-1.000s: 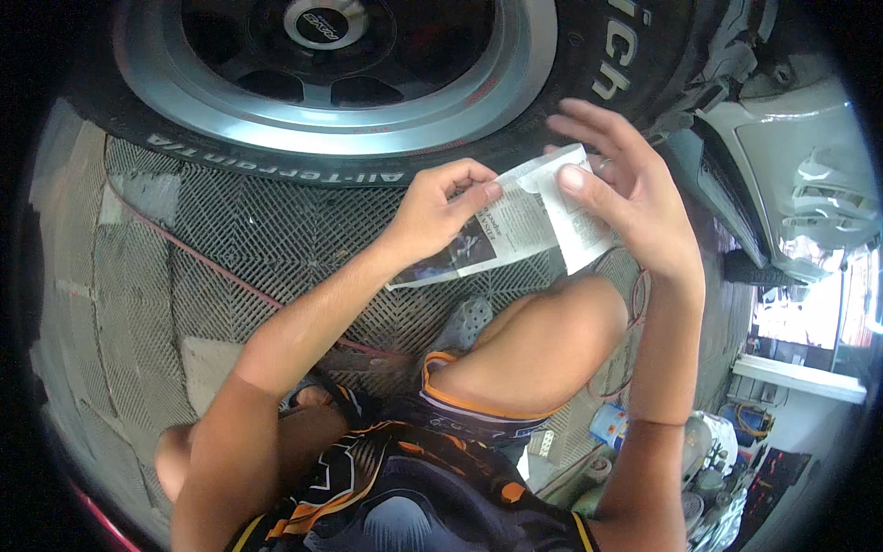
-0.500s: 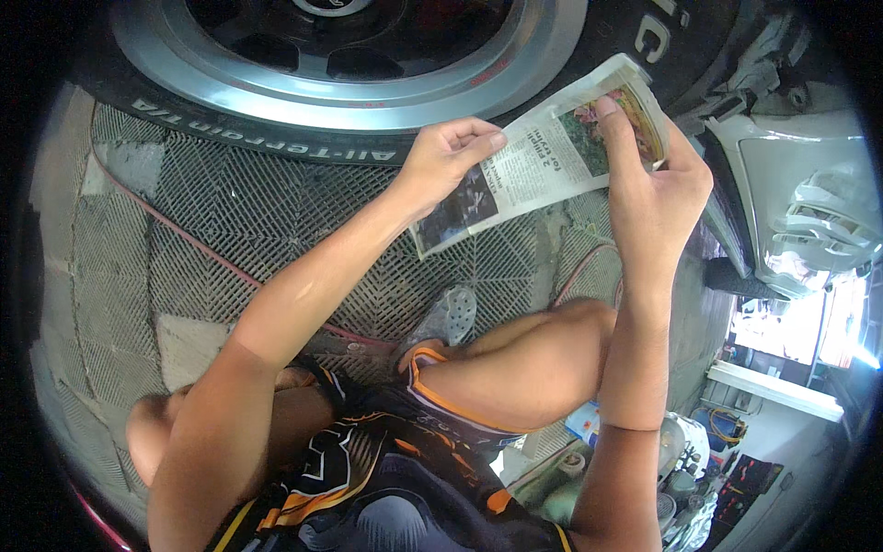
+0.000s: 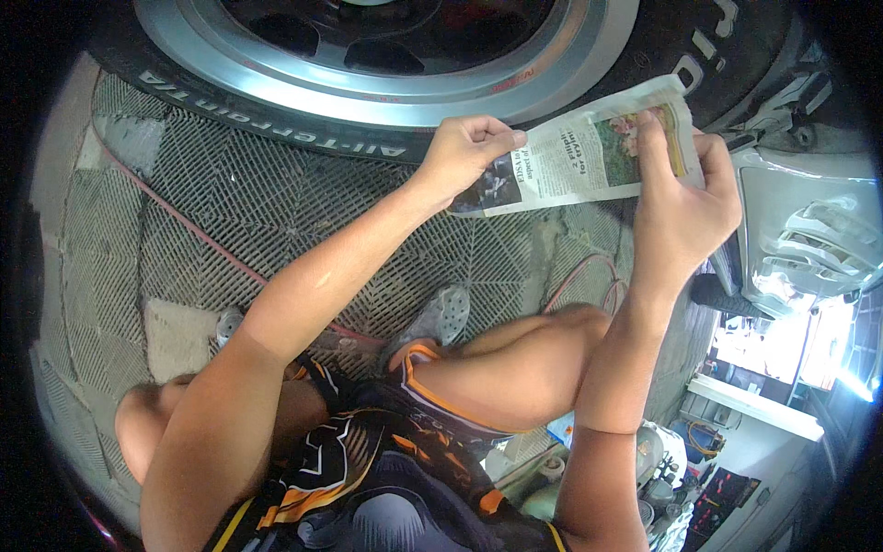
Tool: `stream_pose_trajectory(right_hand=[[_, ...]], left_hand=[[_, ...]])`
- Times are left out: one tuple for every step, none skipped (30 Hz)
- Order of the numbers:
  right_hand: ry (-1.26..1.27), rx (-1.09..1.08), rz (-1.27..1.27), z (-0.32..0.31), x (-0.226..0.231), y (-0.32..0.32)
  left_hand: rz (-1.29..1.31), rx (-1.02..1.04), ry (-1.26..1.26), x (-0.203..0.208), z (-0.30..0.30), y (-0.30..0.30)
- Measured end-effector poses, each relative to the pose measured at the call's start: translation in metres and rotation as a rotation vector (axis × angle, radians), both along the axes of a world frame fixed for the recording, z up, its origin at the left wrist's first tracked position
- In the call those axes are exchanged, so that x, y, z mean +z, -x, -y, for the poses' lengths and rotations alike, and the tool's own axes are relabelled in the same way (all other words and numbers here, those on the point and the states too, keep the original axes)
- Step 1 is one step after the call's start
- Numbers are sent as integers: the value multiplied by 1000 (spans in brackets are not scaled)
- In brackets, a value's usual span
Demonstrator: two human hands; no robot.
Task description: The person sits on the floor and applies masking tape to the sidewall of a car tire. They smooth the tape along the tire surface and adjust the newspaper used as a backing.
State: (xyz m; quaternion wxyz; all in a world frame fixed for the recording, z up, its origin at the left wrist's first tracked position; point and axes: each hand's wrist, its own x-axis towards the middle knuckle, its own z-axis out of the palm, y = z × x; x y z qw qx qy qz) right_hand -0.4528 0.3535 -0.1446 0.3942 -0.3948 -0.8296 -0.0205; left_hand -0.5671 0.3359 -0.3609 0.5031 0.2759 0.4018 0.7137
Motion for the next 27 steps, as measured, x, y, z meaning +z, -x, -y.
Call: stream_pose_trajectory(right_hand=[[51, 11, -28, 0, 3, -5], [89, 24, -58, 0, 9, -7], [186, 91, -170, 1, 12, -7], [207, 100, -144, 3, 16, -8], [229, 110, -123, 6, 21, -9], [255, 113, -102, 8, 23, -12], [273, 99, -63, 9, 25, -13], [298, 78, -52, 8, 24, -17], [323, 56, -41, 5, 23, -21], [348, 35, -30, 2, 22, -24], [358, 28, -53, 4, 22, -20], [379, 23, -72, 2, 22, -23], [401, 19, -91, -2, 21, -26], [424, 17, -107, -4, 20, -26], [397, 15, -101, -4, 18, -25], [369, 14, -93, -2, 16, -21], [346, 17, -87, 0, 13, -18], [327, 19, -62, -1, 12, -17], [307, 21, -37, -1, 10, -17], [290, 30, -11, -1, 9, -13], [237, 39, 34, 0, 8, -10], [185, 48, 79, 1, 7, -6], [128, 53, 124, 2, 8, -3], [89, 45, 125, 3, 8, 1], [50, 37, 126, 3, 7, 5], [5, 32, 126, 3, 8, 8], [-9, 36, 103, 3, 10, 9]], left_hand=[[24, 3, -28, -2, 3, 1], [46, 7, -69, -1, 1, 4], [53, -6, -105, -2, 1, 6], [61, -20, -141, -4, 5, 9], [63, -34, -178, -6, 8, 14], [-7, -73, -172, -6, 13, 21], [-13, -102, -176, -4, 16, 28], [-19, -128, -179, -5, 18, 33], [-68, -127, -179, -7, 19, 37], [-116, -127, -179, -8, 20, 42], [-163, -123, -181, -10, 20, 45], [-166, -121, -165, -12, 20, 48], [-168, -118, -149, -13, 20, 50], [-170, -113, -131, -15, 21, 51], [-140, -116, -116, -15, 21, 49], [-119, -135, -83, -16, 19, 45], [-101, -151, -46, -16, 19, 39], [-81, -165, -9, -16, 17, 34], [-143, -150, 44, -15, 17, 28], [-70, -127, 9, -25, 12, 21], [-15, -103, 4, -25, 12, 15], [39, -80, -1, -26, 12, 11], [85, -71, -3, -25, 12, 8], [130, -62, -6, -24, 11, 6], [176, -53, -8, -25, 12, 5], [208, -75, -11, -26, 11, 7], [240, -98, -14, -29, 11, 11]])
